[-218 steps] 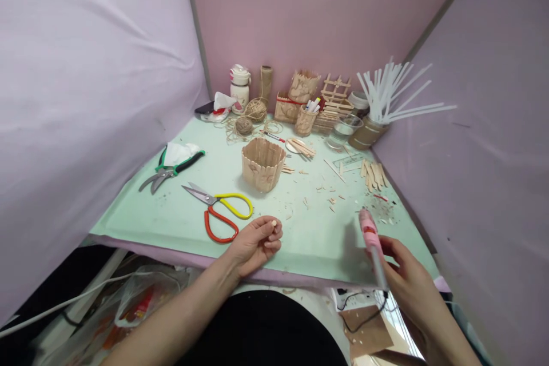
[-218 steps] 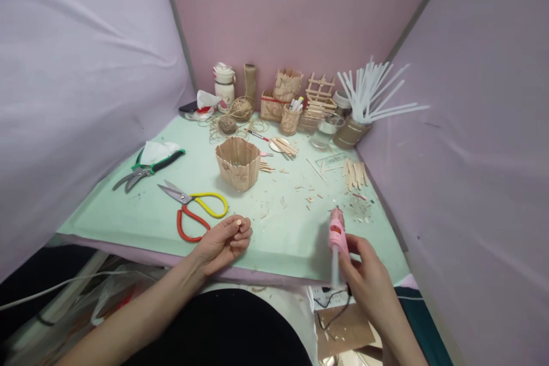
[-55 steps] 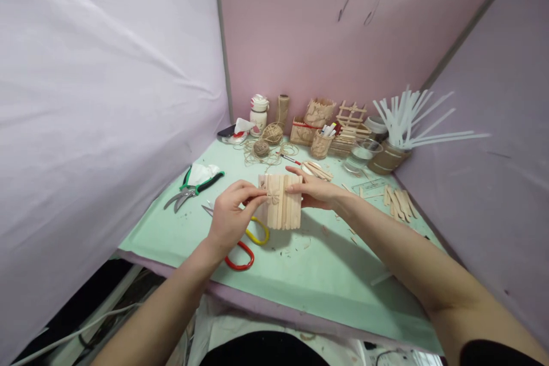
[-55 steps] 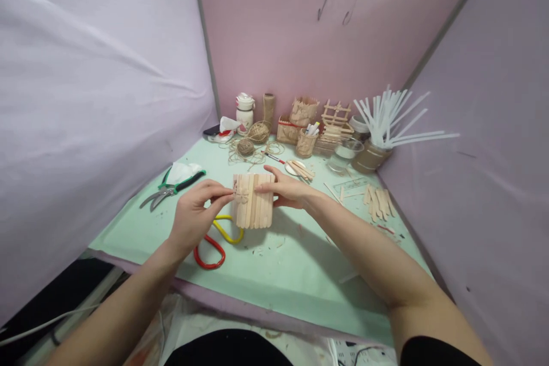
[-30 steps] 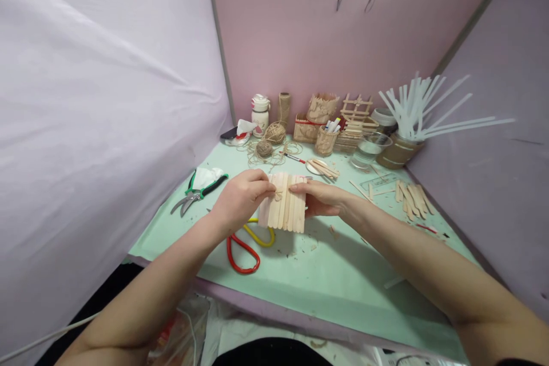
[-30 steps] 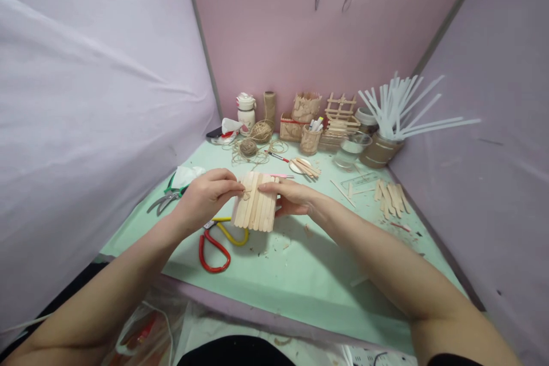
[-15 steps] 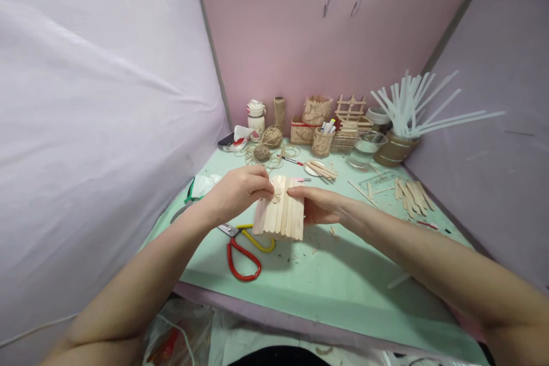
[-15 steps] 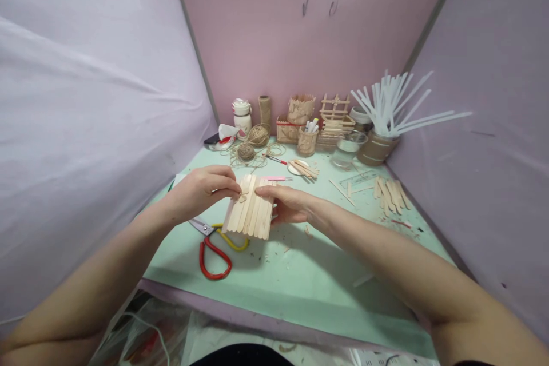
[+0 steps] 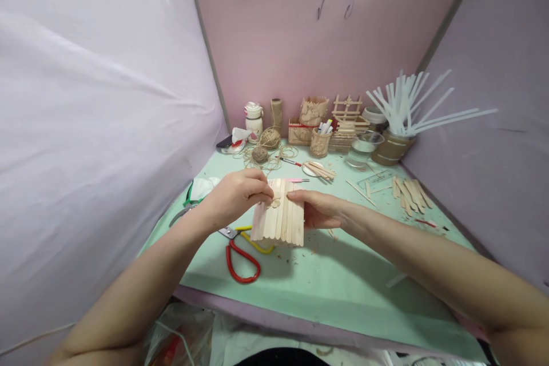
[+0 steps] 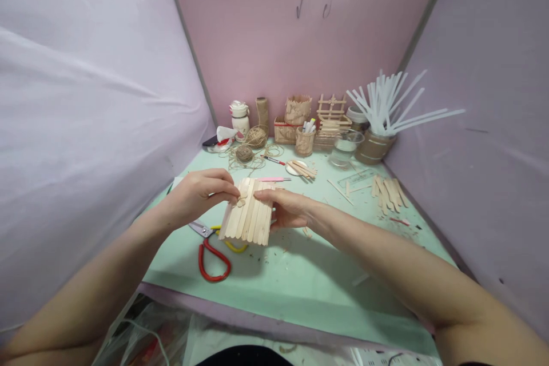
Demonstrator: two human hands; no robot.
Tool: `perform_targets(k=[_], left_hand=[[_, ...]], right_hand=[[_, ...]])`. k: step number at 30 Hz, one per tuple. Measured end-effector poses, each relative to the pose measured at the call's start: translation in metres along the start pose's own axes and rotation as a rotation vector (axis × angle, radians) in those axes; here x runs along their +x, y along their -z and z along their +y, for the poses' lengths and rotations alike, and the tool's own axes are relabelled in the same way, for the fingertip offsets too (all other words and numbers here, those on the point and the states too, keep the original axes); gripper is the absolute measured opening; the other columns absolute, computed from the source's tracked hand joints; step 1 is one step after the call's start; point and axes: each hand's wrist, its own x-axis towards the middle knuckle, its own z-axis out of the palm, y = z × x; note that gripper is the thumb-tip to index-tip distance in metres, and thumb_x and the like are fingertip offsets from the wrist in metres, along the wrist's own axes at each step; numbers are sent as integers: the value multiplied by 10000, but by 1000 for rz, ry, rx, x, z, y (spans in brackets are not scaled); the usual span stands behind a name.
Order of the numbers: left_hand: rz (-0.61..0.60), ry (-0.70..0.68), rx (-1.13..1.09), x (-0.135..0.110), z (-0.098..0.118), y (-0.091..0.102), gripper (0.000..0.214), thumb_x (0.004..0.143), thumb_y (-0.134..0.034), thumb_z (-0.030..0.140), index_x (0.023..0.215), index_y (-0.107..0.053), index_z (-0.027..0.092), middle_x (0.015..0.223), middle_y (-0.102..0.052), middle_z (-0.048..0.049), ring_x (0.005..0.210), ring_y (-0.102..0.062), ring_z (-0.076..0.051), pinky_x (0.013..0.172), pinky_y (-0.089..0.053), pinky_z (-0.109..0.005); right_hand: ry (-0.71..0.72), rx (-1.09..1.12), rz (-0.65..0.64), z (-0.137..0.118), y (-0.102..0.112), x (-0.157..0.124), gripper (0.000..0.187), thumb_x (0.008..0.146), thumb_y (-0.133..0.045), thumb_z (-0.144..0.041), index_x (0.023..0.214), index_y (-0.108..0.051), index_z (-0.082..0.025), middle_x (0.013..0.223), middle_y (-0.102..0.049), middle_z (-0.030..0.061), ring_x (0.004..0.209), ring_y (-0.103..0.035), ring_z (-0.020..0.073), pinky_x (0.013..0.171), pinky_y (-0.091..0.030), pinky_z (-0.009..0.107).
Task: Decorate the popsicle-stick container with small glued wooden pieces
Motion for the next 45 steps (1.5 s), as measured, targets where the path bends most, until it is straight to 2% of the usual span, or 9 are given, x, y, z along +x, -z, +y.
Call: perform_targets(k=[6, 9, 12, 15, 17, 22, 28, 37, 45], left_hand=[[77, 108, -130, -2, 1, 0, 128, 827, -600, 211, 824, -727, 222, 807, -670, -13, 761, -620, -134, 722, -477, -255], [245, 293, -248, -11, -2, -4, 161, 820, -618, 297, 941, -700, 229, 964, -678, -38, 898, -622, -173, 814, -482, -306], [368, 565, -459, -24, -6, -13, 423, 794, -636, 387, 1194, -576, 264, 1308, -548, -76, 1194, -512, -248, 964, -433, -402], [212, 808, -786, -34, -7, -28, 697, 762, -660, 427, 1380, -382, 263, 1493, -341, -129, 1339, -370, -292, 1055, -344, -466], [129, 883, -948, -37, -5, -37, 806, 747, -676, 431, 1432, -290, 256, 1524, -273, -152, 1386, -293, -290, 1091, -287, -469], [75, 889, -1168, -34, 4, -47, 991, 717, -719, 401, 1482, -98, 290, 1549, -209, -154, 1370, -319, -296, 1065, -309, -466], [29, 939, -1256, -34, 6, -46, 955, 721, -721, 382, 1461, -119, 328, 1508, -315, -148, 1304, -400, -320, 1008, -329, -531], [9, 940, -1249, -36, 4, -50, 917, 707, -731, 360, 1435, -174, 349, 1474, -372, -129, 1276, -426, -317, 1003, -309, -553], [1, 918, -1248, -36, 5, -49, 854, 703, -731, 349, 1400, -237, 339, 1460, -384, -131, 1271, -425, -317, 988, -327, -541]], right_hand=[[13, 14, -26, 2, 2, -1, 609, 665, -746, -434, 1185, -489, -249, 1202, -565, 95, 1110, -540, 276, 951, -414, 499], [23, 10, -38, 3, 2, -2, 641, 659, -746, -435, 1214, -483, -250, 1227, -565, 104, 1139, -534, 289, 962, -410, 511], [40, -1, -50, 4, 3, -4, 636, 672, -738, -427, 1232, -490, -257, 1258, -564, 111, 1170, -524, 299, 955, -422, 512], [76, -22, -67, 5, 2, -6, 630, 685, -736, -421, 1248, -496, -268, 1284, -561, 117, 1204, -504, 309, 943, -434, 513], [110, -38, -73, 5, 1, -8, 644, 700, -736, -414, 1274, -477, -282, 1294, -561, 115, 1223, -491, 308, 939, -439, 514], [177, -48, -18, 5, -4, -11, 790, 687, -771, -360, 1361, -359, -348, 1386, -484, 94, 1249, -470, 307, 926, -451, 536], [176, -24, 83, 5, -7, -13, 1029, 625, -813, -315, 1445, -192, -360, 1408, -439, 110, 1200, -504, 309, 903, -474, 525], [174, -50, 98, 5, -9, -15, 1062, 663, -799, -305, 1463, -102, -342, 1447, -393, 115, 1228, -480, 290, 928, -473, 503], [185, -59, 102, 4, -11, -16, 1031, 667, -791, -295, 1453, -126, -337, 1439, -396, 119, 1224, -478, 289, 945, -452, 530]])
